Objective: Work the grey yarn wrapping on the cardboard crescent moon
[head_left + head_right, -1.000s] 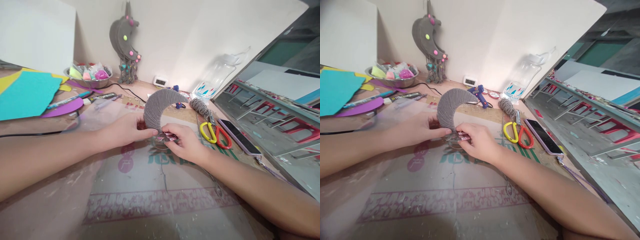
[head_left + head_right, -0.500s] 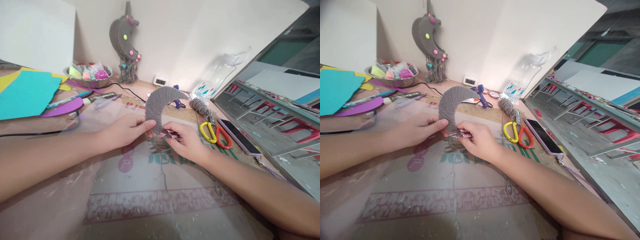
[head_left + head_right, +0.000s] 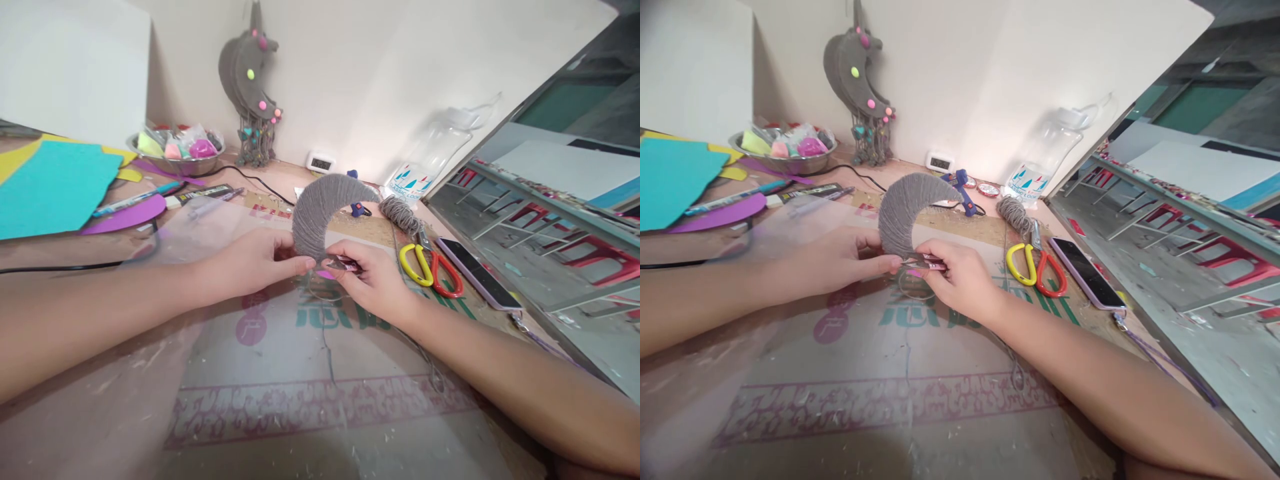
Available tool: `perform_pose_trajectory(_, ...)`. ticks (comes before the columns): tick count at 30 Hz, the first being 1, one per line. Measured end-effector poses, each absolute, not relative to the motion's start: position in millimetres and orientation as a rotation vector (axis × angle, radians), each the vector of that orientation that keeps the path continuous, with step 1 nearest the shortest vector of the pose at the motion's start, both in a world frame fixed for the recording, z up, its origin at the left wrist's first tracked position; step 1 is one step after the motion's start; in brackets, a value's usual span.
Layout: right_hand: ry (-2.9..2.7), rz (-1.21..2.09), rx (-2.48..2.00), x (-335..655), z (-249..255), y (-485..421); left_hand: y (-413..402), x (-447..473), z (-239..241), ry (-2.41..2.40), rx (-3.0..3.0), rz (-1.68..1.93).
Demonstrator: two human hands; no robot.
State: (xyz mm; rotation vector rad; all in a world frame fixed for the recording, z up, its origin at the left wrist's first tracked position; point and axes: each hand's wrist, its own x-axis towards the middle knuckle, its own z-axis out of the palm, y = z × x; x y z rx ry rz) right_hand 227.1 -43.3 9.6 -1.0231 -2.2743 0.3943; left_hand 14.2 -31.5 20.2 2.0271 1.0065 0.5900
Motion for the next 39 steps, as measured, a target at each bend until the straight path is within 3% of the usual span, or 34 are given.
perform_pose_trajectory(17, -2.064, 1.082, -1.053, 222, 19, -43, -27, 13, 12, 0.837, 2.047, 0.582)
perform_pose_trajectory(39, -2.082, 0.899, -1.106, 219, 16, -46, -28, 12, 15, 0.905, 2.062, 0.645)
